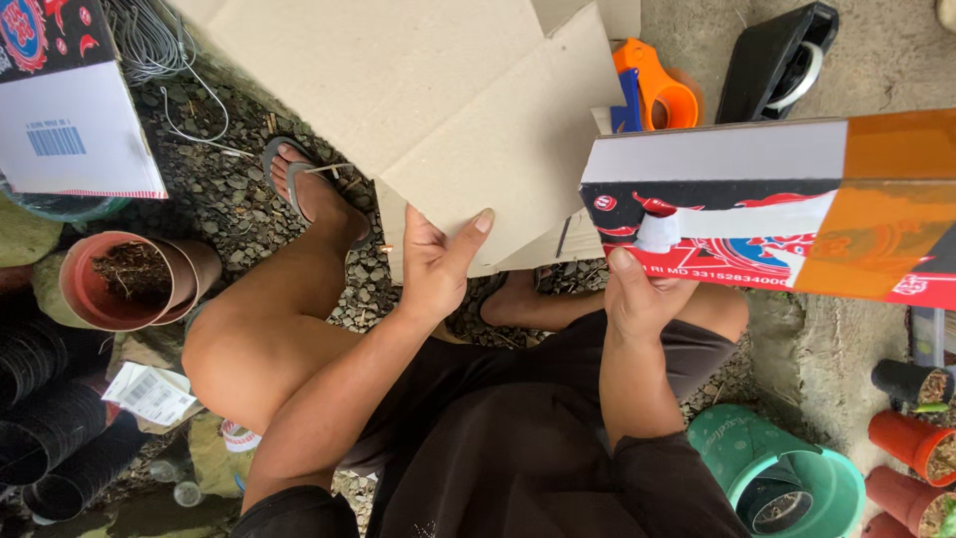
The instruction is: The person assembles a rectangular cardboard box by folding the flaps and securing them with orange packing tape. They use scissors to trim excess tape and a tape dispenser to apply tape along the seams.
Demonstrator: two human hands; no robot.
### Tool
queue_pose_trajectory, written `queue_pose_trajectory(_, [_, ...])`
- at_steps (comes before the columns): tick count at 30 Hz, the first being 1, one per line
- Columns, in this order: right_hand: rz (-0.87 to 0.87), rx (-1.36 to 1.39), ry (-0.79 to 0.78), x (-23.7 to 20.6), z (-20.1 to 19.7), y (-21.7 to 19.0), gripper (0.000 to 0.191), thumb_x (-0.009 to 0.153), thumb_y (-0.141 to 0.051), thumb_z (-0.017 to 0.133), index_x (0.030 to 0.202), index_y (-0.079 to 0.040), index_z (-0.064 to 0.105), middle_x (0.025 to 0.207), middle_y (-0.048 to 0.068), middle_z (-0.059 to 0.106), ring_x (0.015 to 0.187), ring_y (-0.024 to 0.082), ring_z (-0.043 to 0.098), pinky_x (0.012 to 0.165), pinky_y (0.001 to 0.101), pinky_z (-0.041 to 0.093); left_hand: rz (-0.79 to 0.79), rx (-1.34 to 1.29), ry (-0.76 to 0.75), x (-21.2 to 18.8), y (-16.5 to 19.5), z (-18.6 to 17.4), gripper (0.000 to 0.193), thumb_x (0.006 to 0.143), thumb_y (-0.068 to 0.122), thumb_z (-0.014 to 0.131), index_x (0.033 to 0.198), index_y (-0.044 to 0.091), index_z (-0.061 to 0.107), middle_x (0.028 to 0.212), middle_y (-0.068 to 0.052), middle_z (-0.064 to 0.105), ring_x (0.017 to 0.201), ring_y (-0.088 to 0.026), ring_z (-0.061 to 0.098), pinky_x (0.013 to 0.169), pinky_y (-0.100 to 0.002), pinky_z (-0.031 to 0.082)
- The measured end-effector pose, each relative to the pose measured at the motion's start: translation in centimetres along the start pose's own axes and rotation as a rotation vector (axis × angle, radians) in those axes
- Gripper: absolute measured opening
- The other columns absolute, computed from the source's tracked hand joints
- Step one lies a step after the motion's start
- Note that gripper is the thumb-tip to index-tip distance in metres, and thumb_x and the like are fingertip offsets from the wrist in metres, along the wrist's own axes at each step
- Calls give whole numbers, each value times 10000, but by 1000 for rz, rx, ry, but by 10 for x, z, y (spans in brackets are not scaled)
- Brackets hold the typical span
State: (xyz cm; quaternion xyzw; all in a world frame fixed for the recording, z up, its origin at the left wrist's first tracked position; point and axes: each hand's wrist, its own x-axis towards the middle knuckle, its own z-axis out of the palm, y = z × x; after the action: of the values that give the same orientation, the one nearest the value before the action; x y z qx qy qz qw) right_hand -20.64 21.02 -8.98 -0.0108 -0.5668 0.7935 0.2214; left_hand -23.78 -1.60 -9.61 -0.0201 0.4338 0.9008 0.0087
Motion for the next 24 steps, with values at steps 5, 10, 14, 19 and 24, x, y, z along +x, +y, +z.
queue_pose_trajectory(5, [-28, -105, 8, -5, -3, 0, 764, 902, 99, 774, 1554, 10, 386, 1432, 144, 548, 1287, 228, 586, 1150, 403, 495, -17, -36, -28, 1, 5, 1, 432, 1109, 143, 591, 1466, 21, 381, 1321, -127, 616, 1193, -168, 613, 1047, -353, 521])
queue_pose_trajectory(10, [-100, -325, -34, -20, 14, 14, 848, 839, 88, 843, 1539, 1, 372, 1468, 138, 522, 1335, 237, 579, 1152, 419, 500, -35, 32, -41, -3, -6, 8, 394, 1179, 299, 390, 1480, 44, 382, 1424, -101, 544, 1312, -134, 514, 1149, -349, 432])
queue_pose_trajectory(14, [-187, -460, -103, -32, 36, 30, 857, 860, -16, 902, 1511, -2, 345, 1434, 118, 530, 1302, 207, 582, 1157, 398, 501, -38, -3, -86, -15, -25, 18, 411, 1173, 351, 302, 1451, 55, 364, 1371, -90, 548, 1258, -138, 537, 1116, -347, 456])
queue_pose_trajectory(19, [-241, -757, -216, -31, 64, 33, 552, 813, 13, 941, 1269, 6, 630, 1179, 124, 725, 986, 189, 727, 876, 331, 593, 45, 105, -113, -19, -37, 19, 461, 1182, 367, 246, 1441, 14, 388, 1375, -108, 543, 1273, -152, 525, 1122, -332, 438])
queue_pose_trajectory(24, [-360, -717, -161, -22, 86, 34, 593, 801, -26, 919, 1266, 36, 557, 1186, 119, 671, 1046, 189, 672, 944, 349, 567, 0, 50, -115, -11, -27, 16, 527, 1195, 411, 174, 1445, 13, 411, 1358, -101, 548, 1258, -156, 528, 1157, -324, 436])
